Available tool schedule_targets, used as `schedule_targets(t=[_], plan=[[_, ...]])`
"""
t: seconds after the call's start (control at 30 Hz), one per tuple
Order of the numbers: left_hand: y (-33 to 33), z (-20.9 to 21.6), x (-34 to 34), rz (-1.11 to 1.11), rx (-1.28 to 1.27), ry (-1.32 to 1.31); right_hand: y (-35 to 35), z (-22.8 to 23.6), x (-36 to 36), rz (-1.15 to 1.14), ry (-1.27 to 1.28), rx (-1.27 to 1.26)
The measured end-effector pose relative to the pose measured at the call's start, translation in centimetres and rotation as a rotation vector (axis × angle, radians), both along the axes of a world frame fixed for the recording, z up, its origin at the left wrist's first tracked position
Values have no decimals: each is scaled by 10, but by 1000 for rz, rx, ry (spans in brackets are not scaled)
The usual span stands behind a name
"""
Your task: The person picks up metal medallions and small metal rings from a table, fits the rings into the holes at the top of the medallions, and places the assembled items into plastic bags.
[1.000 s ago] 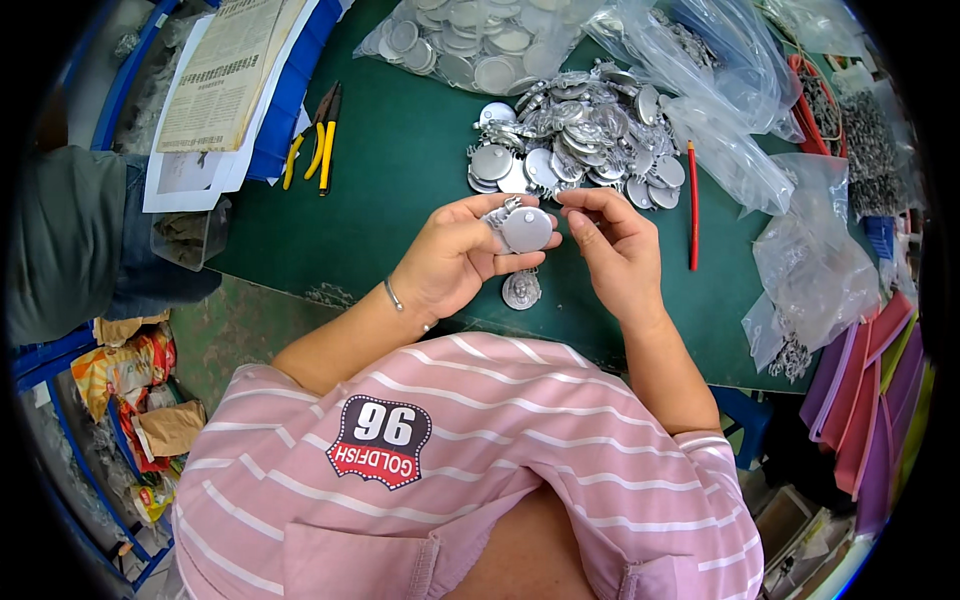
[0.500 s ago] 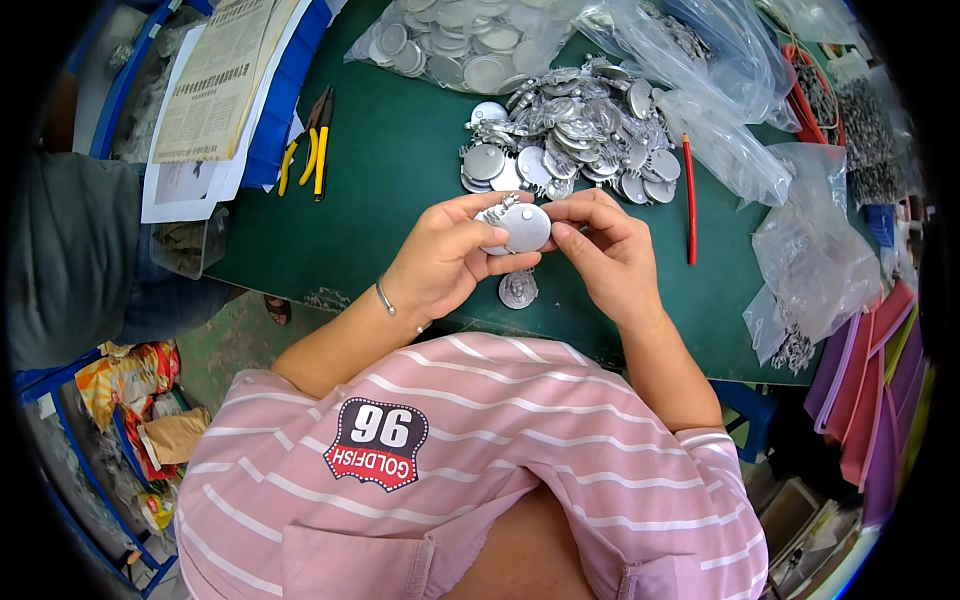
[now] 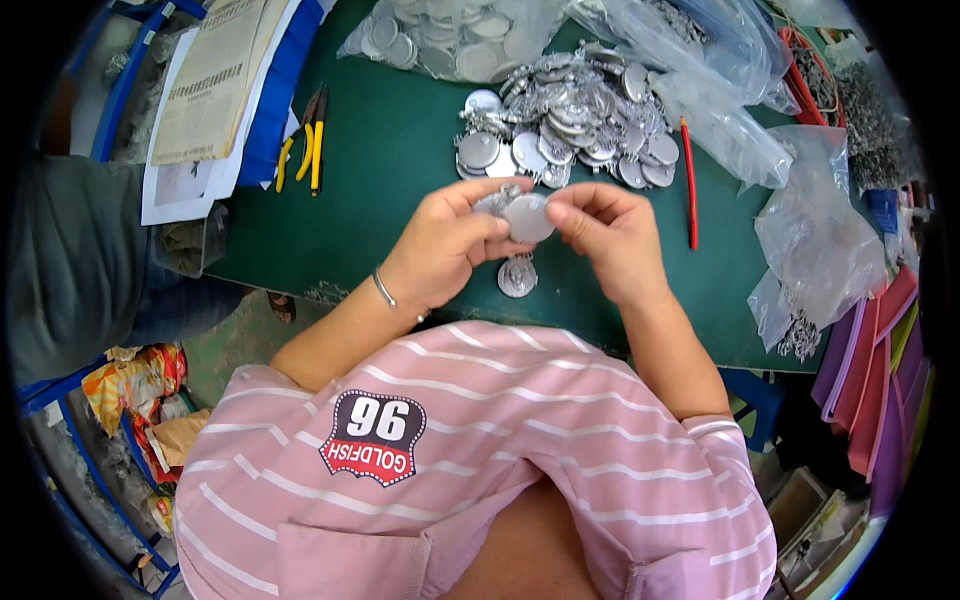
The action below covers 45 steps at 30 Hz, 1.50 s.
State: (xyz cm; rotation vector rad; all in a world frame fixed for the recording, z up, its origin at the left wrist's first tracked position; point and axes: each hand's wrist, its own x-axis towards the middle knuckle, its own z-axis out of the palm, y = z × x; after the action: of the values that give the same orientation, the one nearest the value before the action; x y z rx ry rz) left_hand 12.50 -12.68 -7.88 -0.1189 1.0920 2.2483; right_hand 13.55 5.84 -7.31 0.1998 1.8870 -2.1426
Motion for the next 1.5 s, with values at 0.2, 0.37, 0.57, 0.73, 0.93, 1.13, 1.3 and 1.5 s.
schedule_targets(t=[0.2, 0.37, 0.57, 0.73, 0.93, 1.13, 1.3, 1.5], plan=[[-21, -6, -12, 196, -145, -21, 28, -10, 4, 92, -161, 104], [-28, -4, -14, 246, -183, -54, 32, -20, 17, 235, -197, 257], [-30, -8, -9, 265, -145, -76, 37, -21, 12, 307, -3, 507], [-31, -9, -7, 296, -134, -84, 38, -17, 3, 399, 72, 579], [-37, -16, -8, 250, -88, -78, 36, -23, -2, 357, 52, 461], [-39, -15, -15, 253, -132, -80, 28, -6, -8, 558, 189, 635], [-36, -32, -8, 305, -171, -149, 35, -6, -9, 575, 252, 615], [-33, -27, -12, 255, -208, -115, 45, -1, -10, 543, 160, 637]])
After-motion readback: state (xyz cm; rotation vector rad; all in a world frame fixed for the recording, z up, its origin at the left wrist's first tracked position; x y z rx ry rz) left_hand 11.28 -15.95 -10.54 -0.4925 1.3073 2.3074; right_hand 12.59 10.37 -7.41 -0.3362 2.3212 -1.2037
